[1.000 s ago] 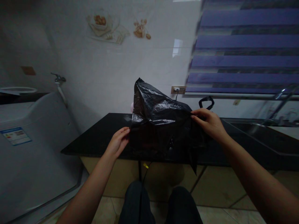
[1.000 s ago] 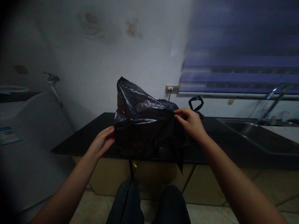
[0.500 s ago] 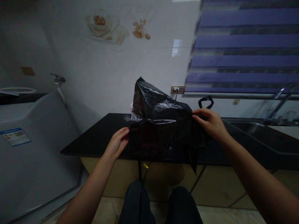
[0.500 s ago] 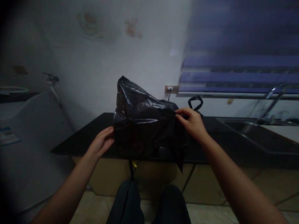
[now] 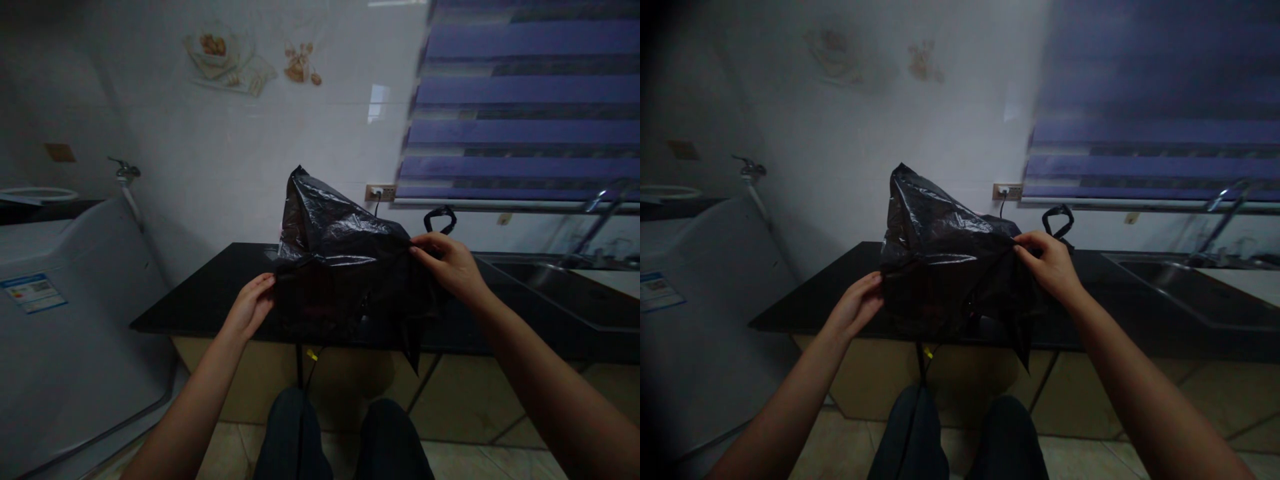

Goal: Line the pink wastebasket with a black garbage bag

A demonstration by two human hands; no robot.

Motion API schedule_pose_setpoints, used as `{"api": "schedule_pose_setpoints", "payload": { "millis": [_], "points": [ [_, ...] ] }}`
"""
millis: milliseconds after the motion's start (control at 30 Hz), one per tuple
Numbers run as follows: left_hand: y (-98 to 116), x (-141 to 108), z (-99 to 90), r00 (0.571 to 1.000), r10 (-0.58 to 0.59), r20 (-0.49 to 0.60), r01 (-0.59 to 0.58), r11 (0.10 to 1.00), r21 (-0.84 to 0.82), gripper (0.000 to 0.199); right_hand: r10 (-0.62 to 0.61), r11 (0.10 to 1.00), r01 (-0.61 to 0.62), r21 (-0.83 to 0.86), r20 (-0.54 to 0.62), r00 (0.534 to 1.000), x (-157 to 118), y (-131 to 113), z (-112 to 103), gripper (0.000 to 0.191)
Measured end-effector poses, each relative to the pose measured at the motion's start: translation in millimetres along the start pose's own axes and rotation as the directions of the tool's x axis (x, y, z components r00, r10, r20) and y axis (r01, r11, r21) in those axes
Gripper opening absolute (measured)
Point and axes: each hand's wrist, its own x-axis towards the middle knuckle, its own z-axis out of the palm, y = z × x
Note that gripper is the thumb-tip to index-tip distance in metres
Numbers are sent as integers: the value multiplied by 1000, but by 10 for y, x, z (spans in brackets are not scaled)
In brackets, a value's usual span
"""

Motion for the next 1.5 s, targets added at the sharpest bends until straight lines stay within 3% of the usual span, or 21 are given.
{"api": "schedule_pose_setpoints", "payload": {
  "millis": [400,1100,1233,1500],
  "points": [
    [132,18,17,999,-29,-27,27,997,-67,12,-64,998,64,-25,28,998,-20,-9,38,27],
    [310,253,434,989,118,84,-117,993,-27,9,-155,986,161,-46,108,982,-93,-113,100,21],
    [334,260,480,981,143,133,-141,990,-26,9,-159,985,167,-51,126,979,-94,-126,123,20],
    [337,255,517,982,138,130,-144,989,35,6,-144,988,151,-22,178,973,-89,-190,133,26]
  ]
}}
